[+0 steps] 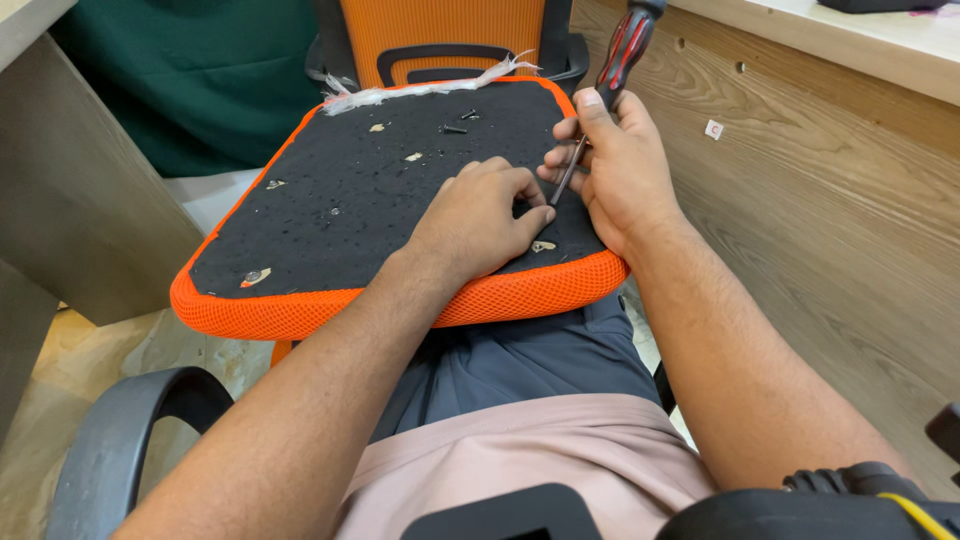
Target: The person uses a screwdriver to tighten screws into the underside of an orange office chair seat. They work on multiple screw locations sequentially, securing the seat to its frame.
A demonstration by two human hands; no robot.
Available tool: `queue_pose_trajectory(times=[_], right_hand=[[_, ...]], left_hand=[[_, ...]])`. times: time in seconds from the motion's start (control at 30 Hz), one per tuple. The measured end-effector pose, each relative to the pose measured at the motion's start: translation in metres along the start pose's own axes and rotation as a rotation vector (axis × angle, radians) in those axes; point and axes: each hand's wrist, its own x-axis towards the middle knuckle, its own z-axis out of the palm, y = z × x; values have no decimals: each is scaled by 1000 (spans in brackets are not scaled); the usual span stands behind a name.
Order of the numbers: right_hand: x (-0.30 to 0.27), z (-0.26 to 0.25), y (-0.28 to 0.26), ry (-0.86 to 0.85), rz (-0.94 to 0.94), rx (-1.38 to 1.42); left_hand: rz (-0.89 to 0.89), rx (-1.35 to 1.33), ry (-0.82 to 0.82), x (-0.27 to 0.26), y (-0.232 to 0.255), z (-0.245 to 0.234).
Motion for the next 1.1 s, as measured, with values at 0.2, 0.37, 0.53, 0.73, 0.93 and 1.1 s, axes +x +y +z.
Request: queue_pose_trajectory(times=[0.2, 0.37, 0.53, 0.73, 0.93, 1.1], right_hand=[[-2, 4, 4, -49, 13, -81], [-2, 16, 9, -39, -72, -183], [13, 24, 8, -118, -26, -183], [35, 20, 12, -152, 102, -124], [61, 17, 7, -115, 129, -101], [73, 24, 13, -121, 205, -119]], left_hand=[[-185, -106, -166, -5, 1, -9], [-328, 105, -207, -12, 13, -25], [-359, 109, -191, -12, 7, -30], [-293, 149, -136, -7, -22, -17], [-354, 128, -206, 13, -53, -8], [-434, 166, -292, 24, -71, -7]])
